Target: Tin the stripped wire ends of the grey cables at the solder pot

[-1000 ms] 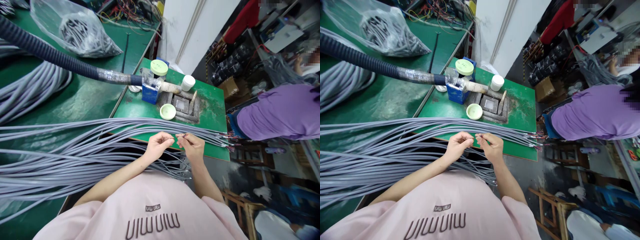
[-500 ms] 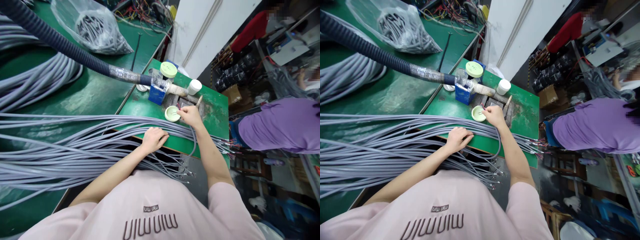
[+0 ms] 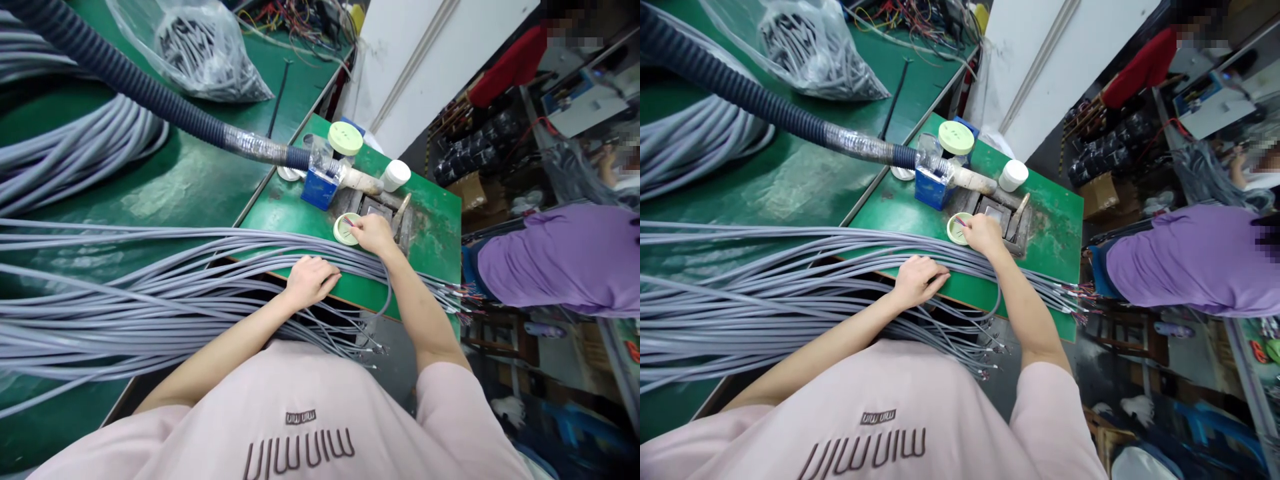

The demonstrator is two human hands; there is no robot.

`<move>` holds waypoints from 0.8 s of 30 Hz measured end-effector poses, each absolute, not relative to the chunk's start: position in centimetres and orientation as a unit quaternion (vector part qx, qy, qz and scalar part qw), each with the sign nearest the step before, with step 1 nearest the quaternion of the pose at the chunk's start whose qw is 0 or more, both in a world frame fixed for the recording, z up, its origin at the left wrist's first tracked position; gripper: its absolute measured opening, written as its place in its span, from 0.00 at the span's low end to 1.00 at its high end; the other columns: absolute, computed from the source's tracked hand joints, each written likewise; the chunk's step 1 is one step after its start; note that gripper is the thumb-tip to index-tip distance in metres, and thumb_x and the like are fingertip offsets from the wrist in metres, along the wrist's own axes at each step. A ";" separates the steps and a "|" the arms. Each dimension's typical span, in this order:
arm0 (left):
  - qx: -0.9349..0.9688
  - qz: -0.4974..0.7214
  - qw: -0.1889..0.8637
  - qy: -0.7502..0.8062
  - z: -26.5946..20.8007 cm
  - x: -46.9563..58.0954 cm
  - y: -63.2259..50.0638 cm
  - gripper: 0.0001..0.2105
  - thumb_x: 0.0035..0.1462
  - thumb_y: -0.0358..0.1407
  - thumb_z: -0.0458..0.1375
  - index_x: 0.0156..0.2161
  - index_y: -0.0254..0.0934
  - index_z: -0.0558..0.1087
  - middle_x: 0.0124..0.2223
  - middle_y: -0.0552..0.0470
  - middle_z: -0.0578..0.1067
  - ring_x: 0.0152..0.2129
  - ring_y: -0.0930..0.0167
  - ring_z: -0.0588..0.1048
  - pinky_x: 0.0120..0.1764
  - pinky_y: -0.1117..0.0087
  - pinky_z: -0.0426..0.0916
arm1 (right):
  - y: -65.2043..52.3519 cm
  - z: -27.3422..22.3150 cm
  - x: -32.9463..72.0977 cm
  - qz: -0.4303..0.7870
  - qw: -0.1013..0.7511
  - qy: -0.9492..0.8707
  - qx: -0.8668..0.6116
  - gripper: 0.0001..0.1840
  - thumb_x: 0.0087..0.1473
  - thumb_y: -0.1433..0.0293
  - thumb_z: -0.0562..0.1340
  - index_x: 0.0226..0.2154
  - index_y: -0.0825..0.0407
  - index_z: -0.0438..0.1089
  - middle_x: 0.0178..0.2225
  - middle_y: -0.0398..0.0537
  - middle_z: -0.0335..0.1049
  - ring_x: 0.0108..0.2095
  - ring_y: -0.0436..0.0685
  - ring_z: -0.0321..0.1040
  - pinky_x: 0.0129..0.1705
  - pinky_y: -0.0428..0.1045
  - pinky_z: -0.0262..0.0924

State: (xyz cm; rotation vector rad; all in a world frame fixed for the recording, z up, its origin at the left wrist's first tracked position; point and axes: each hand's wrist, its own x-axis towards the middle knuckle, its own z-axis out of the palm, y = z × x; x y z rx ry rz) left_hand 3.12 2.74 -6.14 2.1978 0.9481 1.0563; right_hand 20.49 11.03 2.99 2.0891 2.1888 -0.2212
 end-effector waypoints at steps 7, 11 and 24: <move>0.780 0.419 0.316 0.343 -6.0 3.1 2.7 0.07 0.58 0.38 0.56 0.32 0.40 0.74 0.27 0.51 0.74 0.26 0.70 0.67 0.32 0.66 0.50 | 11.0 4.2 22.1 -0.082 -0.008 0.726 0.683 0.15 0.51 0.66 0.58 0.24 0.55 0.77 0.23 0.47 0.71 0.27 0.52 0.63 0.28 0.47 0.46; 0.814 0.402 0.244 0.341 -6.0 3.0 2.8 0.08 0.60 0.37 0.54 0.34 0.39 0.74 0.27 0.51 0.75 0.25 0.70 0.68 0.31 0.66 0.51 | 11.7 5.0 25.4 -0.054 -0.070 0.688 0.721 0.16 0.51 0.64 0.58 0.22 0.57 0.76 0.21 0.46 0.69 0.24 0.51 0.61 0.27 0.47 0.48; 0.841 0.405 0.143 0.331 -5.8 3.0 2.7 0.07 0.61 0.35 0.54 0.33 0.38 0.72 0.27 0.54 0.76 0.25 0.72 0.69 0.31 0.66 0.54 | 14.7 1.7 29.2 -0.022 0.045 0.586 0.809 0.15 0.52 0.63 0.58 0.34 0.52 0.78 0.37 0.56 0.77 0.42 0.62 0.72 0.44 0.51 0.63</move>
